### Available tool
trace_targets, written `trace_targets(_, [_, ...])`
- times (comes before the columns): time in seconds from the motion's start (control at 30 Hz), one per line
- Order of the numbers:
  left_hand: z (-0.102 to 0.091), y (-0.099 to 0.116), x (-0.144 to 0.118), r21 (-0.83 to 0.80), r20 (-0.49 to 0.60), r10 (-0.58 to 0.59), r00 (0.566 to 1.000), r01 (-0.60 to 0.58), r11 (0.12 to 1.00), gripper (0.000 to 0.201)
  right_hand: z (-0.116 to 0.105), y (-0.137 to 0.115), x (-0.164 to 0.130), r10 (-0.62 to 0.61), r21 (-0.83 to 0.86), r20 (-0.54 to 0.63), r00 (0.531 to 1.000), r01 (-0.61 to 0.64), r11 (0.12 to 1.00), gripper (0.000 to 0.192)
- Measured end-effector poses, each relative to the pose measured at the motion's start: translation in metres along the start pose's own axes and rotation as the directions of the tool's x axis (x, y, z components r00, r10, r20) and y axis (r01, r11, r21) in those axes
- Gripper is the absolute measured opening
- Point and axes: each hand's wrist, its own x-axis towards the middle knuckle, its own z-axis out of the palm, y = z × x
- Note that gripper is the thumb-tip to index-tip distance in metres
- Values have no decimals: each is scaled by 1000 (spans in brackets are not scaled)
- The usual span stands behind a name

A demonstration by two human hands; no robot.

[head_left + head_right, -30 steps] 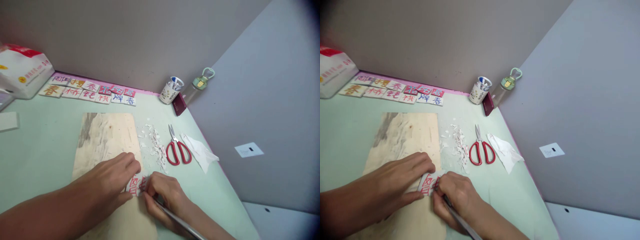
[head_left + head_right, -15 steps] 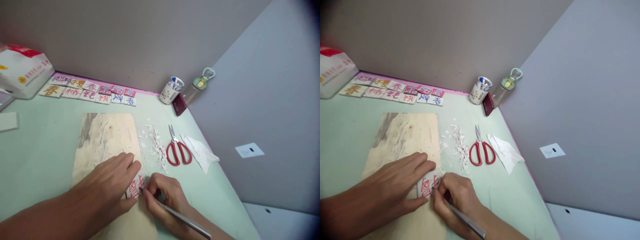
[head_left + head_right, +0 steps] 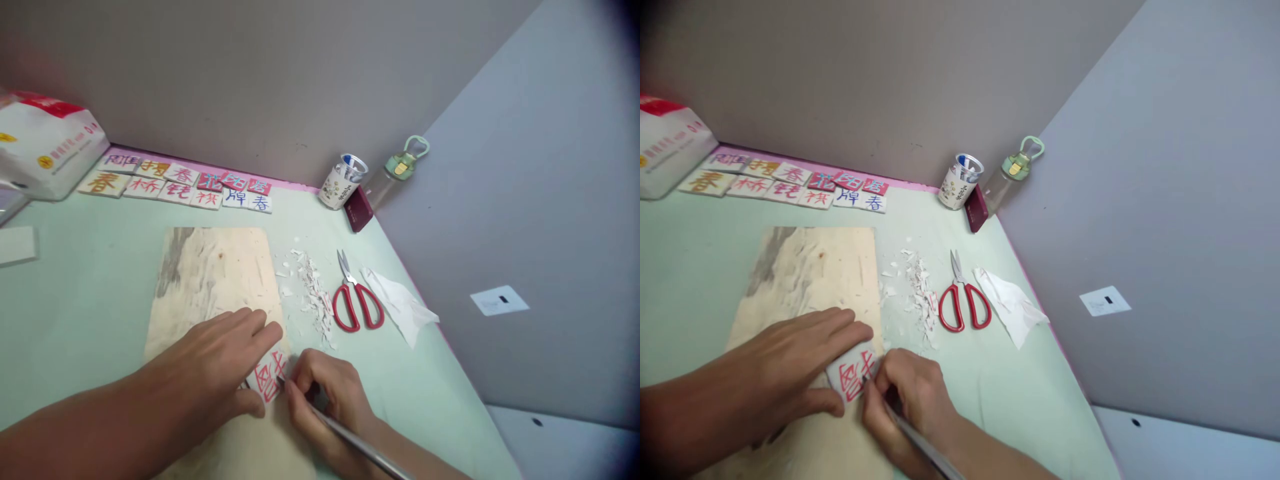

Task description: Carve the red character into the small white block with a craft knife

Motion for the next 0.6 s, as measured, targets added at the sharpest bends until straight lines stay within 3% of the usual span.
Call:
trace_targets(0.17, [1, 3, 3, -13, 1, -32, 999, 32, 999, 54, 7, 4, -3, -38, 10, -52, 998, 39, 999, 23])
trace_targets(0.37, [1, 9, 7, 76, -77, 2, 997, 4, 997, 46, 17, 8, -9, -12, 11, -120, 993, 14, 1000, 26])
trace_targets(0.5, [6, 12, 2, 151, -132, 22, 991, -2, 989, 43, 24, 11, -12, -130, -48, -181, 975, 123, 991, 25])
trace_targets(0.6, [10, 9, 1, 179, -155, 37, 987, -8, 984, 52, 27, 13, -13, -231, -94, -202, 952, 215, 972, 26])
